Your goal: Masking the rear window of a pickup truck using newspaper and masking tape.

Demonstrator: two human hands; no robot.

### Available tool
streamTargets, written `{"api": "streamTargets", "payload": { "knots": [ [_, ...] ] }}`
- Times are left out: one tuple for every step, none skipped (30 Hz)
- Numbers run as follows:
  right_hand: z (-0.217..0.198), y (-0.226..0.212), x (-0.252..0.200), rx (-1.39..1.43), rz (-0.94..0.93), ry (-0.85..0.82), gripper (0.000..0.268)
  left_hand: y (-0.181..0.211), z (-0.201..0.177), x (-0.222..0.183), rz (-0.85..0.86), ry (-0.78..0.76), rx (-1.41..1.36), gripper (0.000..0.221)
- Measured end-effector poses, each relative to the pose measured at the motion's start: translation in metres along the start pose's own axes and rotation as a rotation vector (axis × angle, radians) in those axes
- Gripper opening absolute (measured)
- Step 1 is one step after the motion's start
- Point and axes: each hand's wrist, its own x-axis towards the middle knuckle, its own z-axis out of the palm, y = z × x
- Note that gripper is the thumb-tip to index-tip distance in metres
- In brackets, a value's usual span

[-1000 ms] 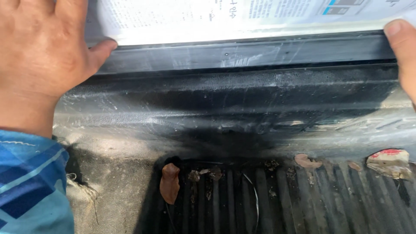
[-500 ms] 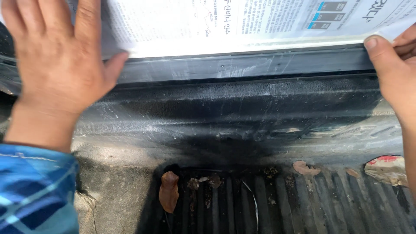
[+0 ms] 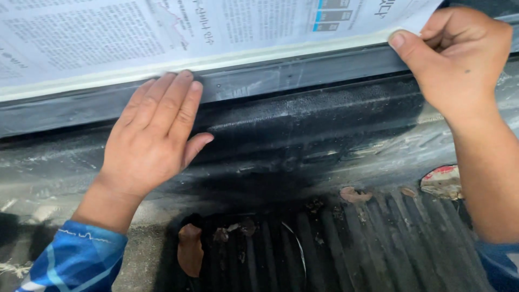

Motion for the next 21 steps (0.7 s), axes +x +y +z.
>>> {"api": "streamTargets", "payload": {
  "knots": [
    [0.000,-0.003,0.001,0.002,0.006,0.005,0.011,0.001,0.000,0.001,-0.010,0.002,-0.004,0.069],
    [0.000,-0.005,0.002,0.006,0.011,0.008,0.011,0.002,0.000,0.001,-0.022,0.004,-0.005,0.071],
    [-0.001,0.000,0.001,0.004,0.012,0.010,0.011,0.003,0.001,0.002,-0.020,0.005,-0.007,0.071],
    [-0.001,0.005,-0.001,-0.021,-0.005,0.005,0.013,0.003,0.002,0.003,-0.031,0.015,-0.019,0.071],
    [-0.002,0.011,-0.002,-0.045,-0.022,-0.001,0.015,0.004,0.002,0.004,-0.042,0.025,-0.031,0.071],
    [-0.002,0.016,-0.003,-0.046,-0.021,0.000,0.015,0.004,0.003,0.005,-0.041,0.024,-0.032,0.071],
    [-0.003,0.022,-0.005,-0.079,-0.108,-0.011,0.010,0.005,0.004,0.006,-0.055,0.033,-0.036,0.071],
    [-0.003,0.027,-0.007,-0.109,-0.194,-0.024,0.005,0.006,0.005,0.006,-0.067,0.041,-0.040,0.070],
    [-0.002,0.026,-0.007,-0.109,-0.191,-0.024,0.005,0.007,0.006,0.007,-0.065,0.039,-0.042,0.070],
    [0.000,0.024,-0.007,-0.139,-0.197,0.000,0.006,0.009,0.008,0.008,-0.081,0.049,-0.036,0.069],
    [0.001,0.023,-0.007,-0.170,-0.203,0.023,0.008,0.010,0.010,0.010,-0.096,0.059,-0.030,0.069],
    [0.000,0.022,-0.007,-0.170,-0.200,0.025,0.008,0.012,0.014,0.013,-0.093,0.058,-0.032,0.069],
    [-0.001,0.021,-0.006,-0.213,-0.263,0.023,0.011,0.015,0.018,0.015,-0.098,0.070,-0.002,0.069],
    [-0.001,0.020,-0.005,-0.254,-0.329,0.021,0.015,0.017,0.021,0.017,-0.104,0.082,0.030,0.070],
    [-0.004,0.018,-0.004,-0.253,-0.327,0.021,0.015,0.022,0.026,0.024,-0.103,0.081,0.030,0.070],
    [-0.007,0.016,-0.002,-0.256,-0.318,0.008,0.015,0.027,0.030,0.030,-0.105,0.100,0.037,0.071],
    [-0.009,0.014,0.000,-0.259,-0.309,-0.006,0.018,0.031,0.034,0.036,-0.108,0.118,0.043,0.072],
    [-0.013,0.016,0.002,-0.251,-0.318,-0.008,0.018,0.039,0.040,0.046,-0.114,0.117,0.053,0.072],
    [-0.016,0.016,0.004,-0.241,-0.144,0.015,0.027,0.047,0.046,0.056,-0.111,0.109,0.015,0.075],
    [-0.015,0.016,0.008,-0.223,0.025,0.028,0.038,0.053,0.050,0.063,-0.115,0.098,-0.016,0.078],
    [-0.020,0.033,0.005,-0.209,0.011,0.020,0.038,0.065,0.060,0.076,-0.128,0.095,0.001,0.078]
  ]
}}
